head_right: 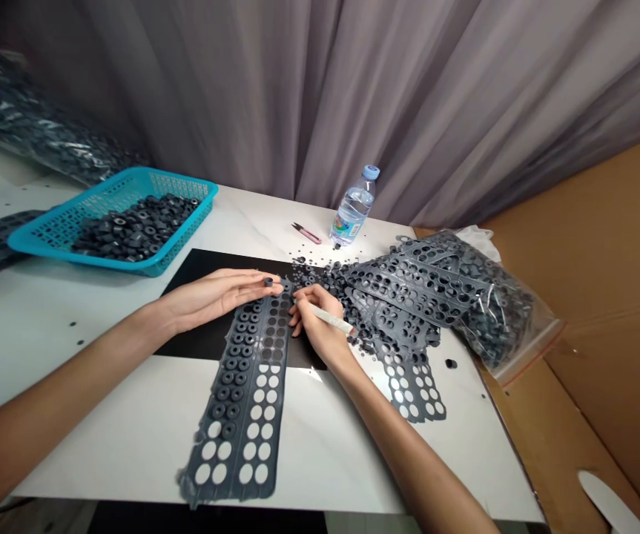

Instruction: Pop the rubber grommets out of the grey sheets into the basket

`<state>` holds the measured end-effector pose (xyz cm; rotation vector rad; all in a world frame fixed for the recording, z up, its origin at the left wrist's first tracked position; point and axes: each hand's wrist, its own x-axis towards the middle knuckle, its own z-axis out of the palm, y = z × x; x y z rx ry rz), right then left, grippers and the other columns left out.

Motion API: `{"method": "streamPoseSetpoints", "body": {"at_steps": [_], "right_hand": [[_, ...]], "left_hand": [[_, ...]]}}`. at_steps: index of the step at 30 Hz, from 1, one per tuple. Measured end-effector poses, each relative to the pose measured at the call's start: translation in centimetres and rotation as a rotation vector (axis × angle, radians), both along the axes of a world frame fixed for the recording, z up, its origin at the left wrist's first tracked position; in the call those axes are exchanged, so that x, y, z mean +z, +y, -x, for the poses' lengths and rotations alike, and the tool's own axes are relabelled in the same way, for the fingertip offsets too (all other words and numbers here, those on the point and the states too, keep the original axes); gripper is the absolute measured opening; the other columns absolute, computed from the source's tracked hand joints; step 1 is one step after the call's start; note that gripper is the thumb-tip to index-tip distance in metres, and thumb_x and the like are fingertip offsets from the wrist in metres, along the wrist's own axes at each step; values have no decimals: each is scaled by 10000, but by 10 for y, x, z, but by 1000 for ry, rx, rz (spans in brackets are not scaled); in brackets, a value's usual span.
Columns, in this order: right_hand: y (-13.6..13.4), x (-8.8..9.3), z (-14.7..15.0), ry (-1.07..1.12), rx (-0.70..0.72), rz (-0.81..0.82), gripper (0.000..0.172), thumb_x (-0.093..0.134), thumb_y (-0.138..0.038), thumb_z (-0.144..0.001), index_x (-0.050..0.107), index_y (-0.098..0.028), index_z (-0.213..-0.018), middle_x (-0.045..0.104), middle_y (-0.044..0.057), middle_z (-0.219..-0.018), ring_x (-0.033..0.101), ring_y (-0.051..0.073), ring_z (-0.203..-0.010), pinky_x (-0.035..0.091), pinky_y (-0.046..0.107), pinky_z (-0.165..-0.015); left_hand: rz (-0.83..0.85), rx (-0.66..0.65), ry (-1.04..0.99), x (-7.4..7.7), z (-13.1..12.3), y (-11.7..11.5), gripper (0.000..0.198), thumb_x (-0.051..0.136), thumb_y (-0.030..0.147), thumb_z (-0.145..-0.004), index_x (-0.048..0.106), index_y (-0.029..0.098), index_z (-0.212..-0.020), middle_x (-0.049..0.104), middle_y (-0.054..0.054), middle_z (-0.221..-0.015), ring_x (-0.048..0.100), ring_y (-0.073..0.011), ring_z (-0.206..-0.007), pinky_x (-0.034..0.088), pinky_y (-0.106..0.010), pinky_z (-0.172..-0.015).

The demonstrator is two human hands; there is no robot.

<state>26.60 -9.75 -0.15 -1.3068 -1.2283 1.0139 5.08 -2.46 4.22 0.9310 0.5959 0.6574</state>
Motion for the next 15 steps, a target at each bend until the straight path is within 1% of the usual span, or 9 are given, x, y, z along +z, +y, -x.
{"method": "streamPoseSetpoints", "body": {"at_steps": [8,15], "right_hand": [[-1,1,1,-4,16,-3,259,654,-458,-961,634,-201,-933,692,18,-744,643,141,-534,532,229,-431],[-1,4,1,-9,22,-4,267,655,-465,-962,629,-201,-937,688,11,-744,625,131,-520,526,225,-425]], "left_hand": [[11,-22,-63,-1,1,-3,189,654,123,-972,811,63,-1059,761,-199,-1263,679,-298,-1294,460,-388,-1228],[2,-23,-22,5,2,-3,217,645,137,-997,790,60,-1139,745,-200,-1301,666,-298,-1314,475,-366,-1217]]}}
